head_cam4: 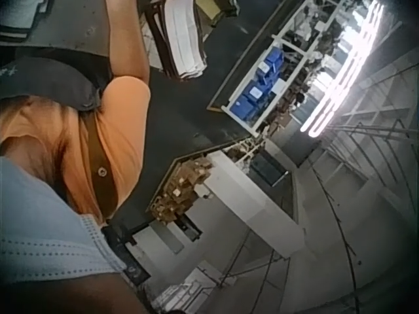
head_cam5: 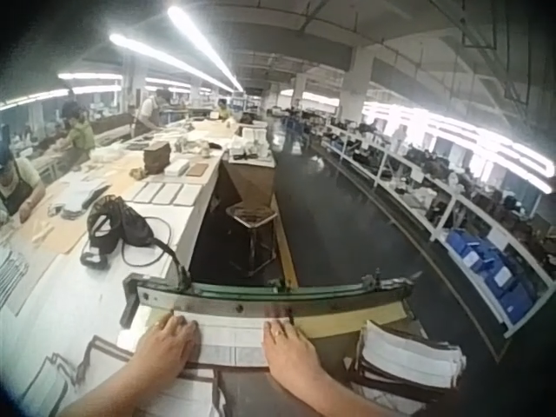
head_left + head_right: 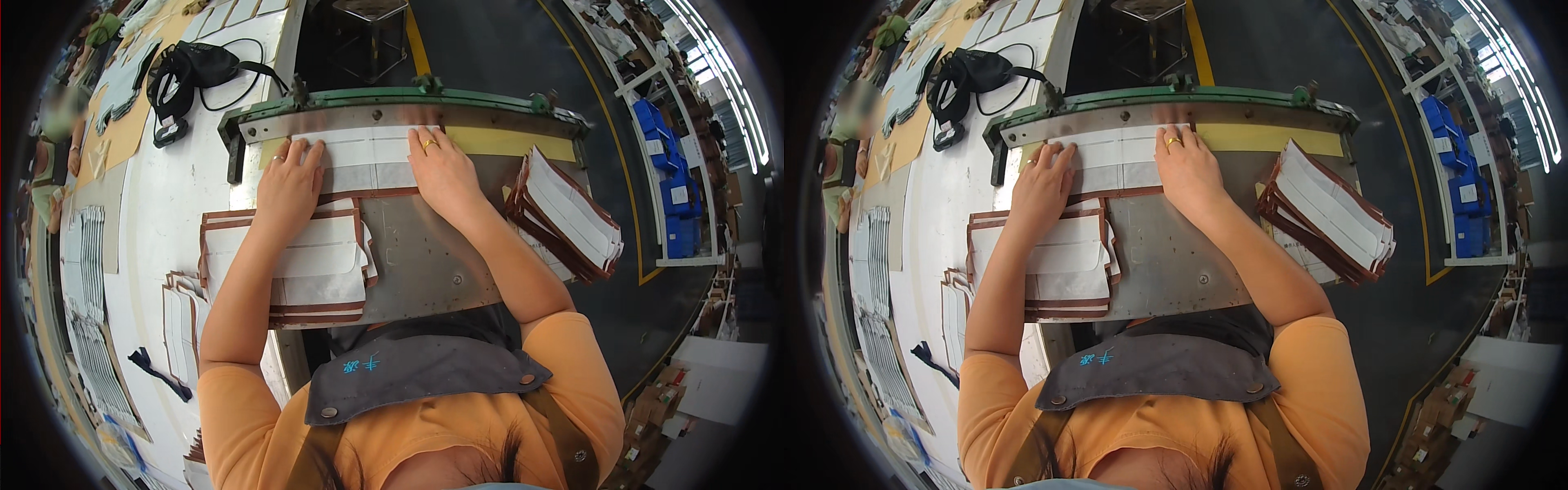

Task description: The recorder is folding and aligning leather strips on a metal guide fixture at a workshop table.

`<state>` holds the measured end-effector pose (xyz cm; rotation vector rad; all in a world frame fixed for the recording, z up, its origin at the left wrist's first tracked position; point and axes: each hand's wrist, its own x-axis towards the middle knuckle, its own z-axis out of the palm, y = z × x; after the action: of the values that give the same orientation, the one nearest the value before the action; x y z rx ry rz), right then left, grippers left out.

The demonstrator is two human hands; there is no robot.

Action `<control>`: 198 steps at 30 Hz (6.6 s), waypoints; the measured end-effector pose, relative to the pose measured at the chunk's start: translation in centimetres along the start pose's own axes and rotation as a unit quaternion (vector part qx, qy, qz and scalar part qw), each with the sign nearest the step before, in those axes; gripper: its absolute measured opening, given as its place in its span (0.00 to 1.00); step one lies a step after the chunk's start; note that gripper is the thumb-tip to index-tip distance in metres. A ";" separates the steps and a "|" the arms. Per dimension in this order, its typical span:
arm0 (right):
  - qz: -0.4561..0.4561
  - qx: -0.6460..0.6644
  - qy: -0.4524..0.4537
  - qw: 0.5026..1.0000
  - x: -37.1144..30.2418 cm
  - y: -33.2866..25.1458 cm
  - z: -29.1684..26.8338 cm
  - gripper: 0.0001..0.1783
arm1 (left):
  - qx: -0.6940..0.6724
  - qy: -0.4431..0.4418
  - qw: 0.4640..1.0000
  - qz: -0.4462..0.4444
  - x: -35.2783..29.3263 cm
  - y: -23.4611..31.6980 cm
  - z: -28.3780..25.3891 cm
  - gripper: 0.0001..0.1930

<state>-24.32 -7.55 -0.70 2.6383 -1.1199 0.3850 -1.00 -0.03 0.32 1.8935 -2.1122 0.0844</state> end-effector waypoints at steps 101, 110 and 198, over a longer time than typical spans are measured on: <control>-0.001 0.119 -0.004 0.993 0.3 1.0 -0.4 0.21 | -0.037 0.065 0.997 0.032 1.2 0.5 2.4 0.16; -0.050 0.104 0.041 0.992 0.8 1.2 -0.4 0.17 | -0.049 0.054 0.997 0.022 1.0 0.7 1.9 0.16; 0.245 0.423 0.138 0.861 2.4 4.1 1.0 0.11 | 0.016 0.073 0.997 -0.037 0.8 -1.0 0.1 0.16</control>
<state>-25.60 -12.22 -0.34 2.7237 -1.8133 1.6336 -0.09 -1.00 0.27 1.9193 -1.9549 0.2349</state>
